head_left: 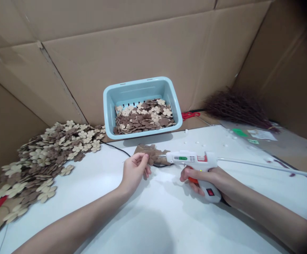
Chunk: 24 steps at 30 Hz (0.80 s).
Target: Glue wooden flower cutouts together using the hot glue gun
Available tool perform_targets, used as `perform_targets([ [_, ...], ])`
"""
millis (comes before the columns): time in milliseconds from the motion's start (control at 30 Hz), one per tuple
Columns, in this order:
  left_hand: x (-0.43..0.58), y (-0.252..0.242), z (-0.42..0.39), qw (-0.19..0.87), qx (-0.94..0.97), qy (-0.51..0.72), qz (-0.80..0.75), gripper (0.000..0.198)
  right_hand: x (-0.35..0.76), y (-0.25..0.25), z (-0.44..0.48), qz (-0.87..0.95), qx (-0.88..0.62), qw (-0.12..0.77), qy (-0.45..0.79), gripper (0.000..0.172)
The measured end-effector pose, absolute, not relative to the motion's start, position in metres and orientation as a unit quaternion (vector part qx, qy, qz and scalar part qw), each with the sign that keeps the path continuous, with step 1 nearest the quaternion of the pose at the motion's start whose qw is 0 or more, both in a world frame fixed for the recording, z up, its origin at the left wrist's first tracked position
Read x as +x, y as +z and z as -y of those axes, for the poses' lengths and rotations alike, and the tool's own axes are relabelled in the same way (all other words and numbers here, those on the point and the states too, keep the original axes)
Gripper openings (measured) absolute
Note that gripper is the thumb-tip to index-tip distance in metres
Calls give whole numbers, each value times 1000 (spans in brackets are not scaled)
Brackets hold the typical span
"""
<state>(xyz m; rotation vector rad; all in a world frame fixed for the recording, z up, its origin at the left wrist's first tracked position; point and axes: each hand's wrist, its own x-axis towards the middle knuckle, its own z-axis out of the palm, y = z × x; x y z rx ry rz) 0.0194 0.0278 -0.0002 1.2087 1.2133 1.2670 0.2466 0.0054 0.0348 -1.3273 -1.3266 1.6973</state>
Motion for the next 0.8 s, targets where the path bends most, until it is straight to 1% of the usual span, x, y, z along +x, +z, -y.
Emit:
perform_targets([
  [100,9,3,-33,405,522,530,-531,31,249,34,-8,482,-526,316,626,32],
  [233,-6,11,-40,235,595,538,-548,20,251,32,-14,503,-573,322,561,31],
  [333,-16,13,-44,125,653,513,-544,17,252,29,-18,511,-590,308,545,30],
  [433,-23,9,-47,39,702,465,-538,17,253,28,-19,508,-595,292,551,29],
  [567,-27,3,-47,-3,742,427,-517,17,255,29,-20,515,-607,276,539,30],
  [667,-27,3,-47,-6,751,420,-510,17,256,31,-20,529,-612,263,526,31],
  [800,-27,4,-48,0,748,419,-515,16,258,34,-20,553,-598,252,522,29],
])
